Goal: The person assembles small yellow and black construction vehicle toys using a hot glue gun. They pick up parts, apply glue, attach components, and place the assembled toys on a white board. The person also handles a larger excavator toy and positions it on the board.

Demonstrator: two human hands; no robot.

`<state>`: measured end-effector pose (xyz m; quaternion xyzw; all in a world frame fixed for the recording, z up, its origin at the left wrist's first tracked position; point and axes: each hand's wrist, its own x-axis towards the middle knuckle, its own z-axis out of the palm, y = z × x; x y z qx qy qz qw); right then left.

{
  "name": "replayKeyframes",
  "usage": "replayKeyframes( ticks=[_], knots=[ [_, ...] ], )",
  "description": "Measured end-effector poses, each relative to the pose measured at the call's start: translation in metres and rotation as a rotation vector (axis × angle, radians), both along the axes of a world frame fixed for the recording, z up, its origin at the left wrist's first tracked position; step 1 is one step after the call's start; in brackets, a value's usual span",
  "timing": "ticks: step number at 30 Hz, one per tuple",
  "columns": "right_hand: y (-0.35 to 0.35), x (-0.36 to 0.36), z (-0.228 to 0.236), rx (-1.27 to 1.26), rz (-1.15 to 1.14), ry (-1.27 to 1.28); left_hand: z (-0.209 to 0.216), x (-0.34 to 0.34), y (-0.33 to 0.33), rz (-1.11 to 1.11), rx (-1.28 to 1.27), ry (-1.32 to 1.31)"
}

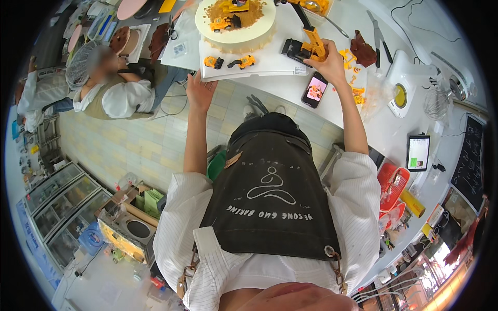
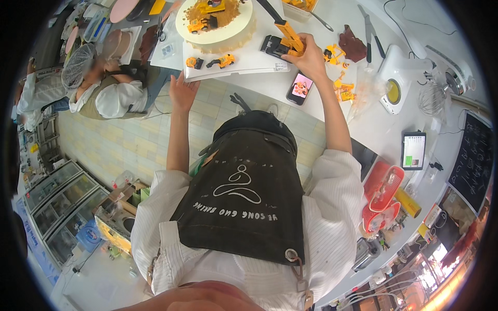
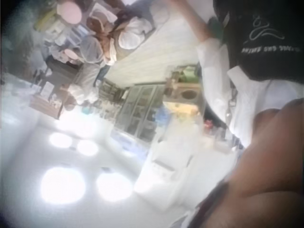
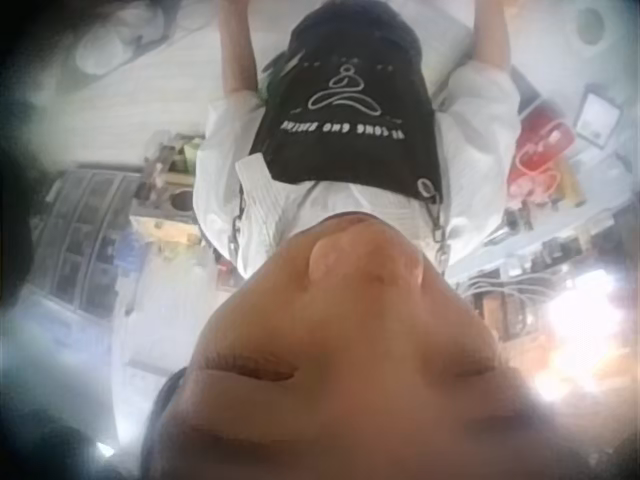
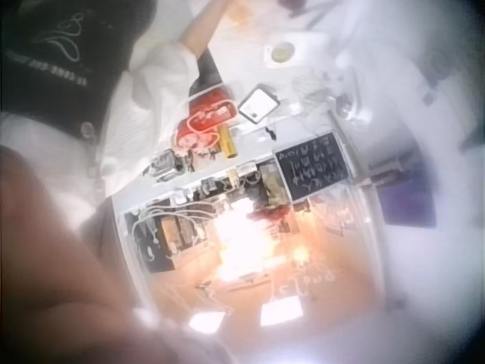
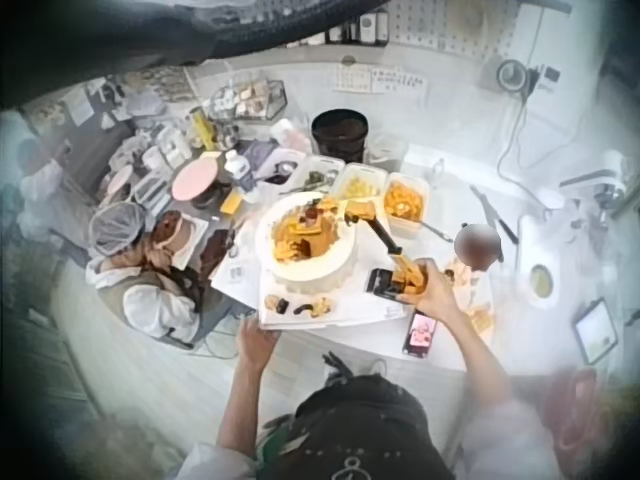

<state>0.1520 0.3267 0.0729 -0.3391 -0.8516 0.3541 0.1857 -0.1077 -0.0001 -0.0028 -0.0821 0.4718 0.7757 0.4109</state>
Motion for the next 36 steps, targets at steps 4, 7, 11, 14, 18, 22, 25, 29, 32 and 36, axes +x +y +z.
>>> replayKeyframes(
  ticks=[4, 7, 11, 14, 18, 22, 25, 29, 32, 36],
  knots=[
    [-0.016, -0.010, 0.003, -0.024, -0.007, -0.007, -0.001, -0.006, -0.003, -0.012, 0.038, -0.020],
    [-0.020, -0.012, -0.004, -0.018, -0.005, -0.005, 0.000, -0.006, -0.004, -0.012, 0.047, -0.038],
    [-0.022, -0.015, -0.009, 0.006, -0.025, 0.010, 0.002, -0.002, -0.004, 0.001, 0.080, -0.051],
    [-0.022, -0.015, -0.010, 0.003, -0.049, 0.012, -0.001, -0.002, -0.005, -0.012, 0.107, -0.039],
    [-0.021, -0.016, -0.013, 0.026, -0.056, 0.003, -0.006, -0.003, -0.007, -0.028, 0.121, -0.028],
    [-0.020, -0.020, -0.010, 0.073, -0.034, -0.031, -0.003, 0.000, -0.006, -0.014, 0.069, -0.027],
    [-0.019, -0.023, -0.010, 0.110, -0.025, -0.034, -0.003, 0.001, -0.007, -0.016, 0.069, -0.025],
    [-0.022, -0.027, -0.006, 0.106, -0.014, -0.052, -0.002, 0.003, -0.006, -0.016, 0.062, -0.024],
    [-0.025, -0.030, -0.005, 0.095, -0.018, -0.045, -0.002, 0.005, -0.004, -0.004, 0.059, -0.028],
    [-0.025, -0.029, -0.006, 0.108, -0.031, -0.063, -0.003, 0.005, -0.006, -0.017, 0.064, -0.016]
  ],
)
